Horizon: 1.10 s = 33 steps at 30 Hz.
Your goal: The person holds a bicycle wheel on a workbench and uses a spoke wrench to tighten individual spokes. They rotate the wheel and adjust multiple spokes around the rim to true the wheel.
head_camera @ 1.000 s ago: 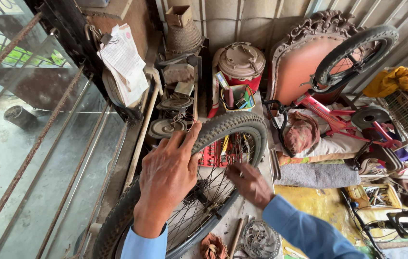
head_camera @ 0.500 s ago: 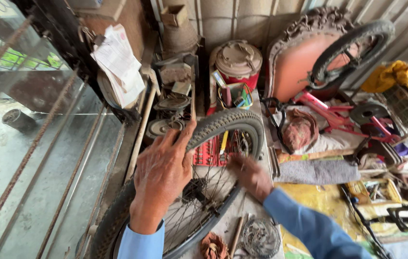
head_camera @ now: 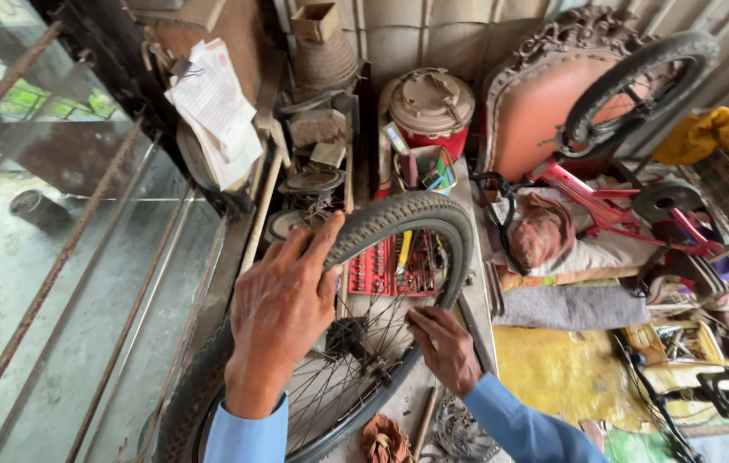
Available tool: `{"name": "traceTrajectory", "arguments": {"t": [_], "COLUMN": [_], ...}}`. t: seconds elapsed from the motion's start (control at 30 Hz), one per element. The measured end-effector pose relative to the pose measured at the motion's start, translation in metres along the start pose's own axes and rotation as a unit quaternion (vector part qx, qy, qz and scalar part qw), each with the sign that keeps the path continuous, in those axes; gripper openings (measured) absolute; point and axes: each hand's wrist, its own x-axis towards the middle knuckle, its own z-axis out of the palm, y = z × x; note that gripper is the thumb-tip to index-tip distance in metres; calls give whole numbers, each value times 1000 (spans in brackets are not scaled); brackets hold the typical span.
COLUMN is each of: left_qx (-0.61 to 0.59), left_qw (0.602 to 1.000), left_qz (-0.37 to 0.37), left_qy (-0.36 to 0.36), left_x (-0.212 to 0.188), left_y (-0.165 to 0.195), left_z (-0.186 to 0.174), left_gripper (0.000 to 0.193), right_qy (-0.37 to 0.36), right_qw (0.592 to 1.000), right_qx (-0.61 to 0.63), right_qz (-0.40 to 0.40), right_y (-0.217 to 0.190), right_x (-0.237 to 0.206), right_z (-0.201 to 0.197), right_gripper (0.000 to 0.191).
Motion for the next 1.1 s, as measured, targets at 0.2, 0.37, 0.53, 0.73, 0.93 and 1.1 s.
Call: {"name": "traceTrajectory", "arguments": {"t": [0.2,0.37,0.53,0.73,0.93,1.1], "left_qx": [-21,-39,-46,-45,-40,-50], "left_qw": [1000,999,998,998,998,998], "left_qz": [2,5,23,23,27,19], "left_qy": [9,17,35,43,46,41], "left_x": [-3,-4,-5,-6,-5,-6], "left_y": [6,10,12,13,12,13], "left_z": [-3,-6,-7,-7,-8,-6], "left_gripper": [63,62,64,64,65,64], "right_qy": [-28,-80,-89,-266,-145,-69], "right_qw": [990,969,935,953,954,954], "right_qx": [-49,-100,-144,81,-148,-126], "right_qz": [-128,-211,-311,118,-215,-262], "right_y": [4,10,30,36,35,41], "right_x": [8,17,72,77,65,95], "right_z": [14,12,-23,-21,-15,-44], "right_gripper": [26,29,26,18,30,39]}}
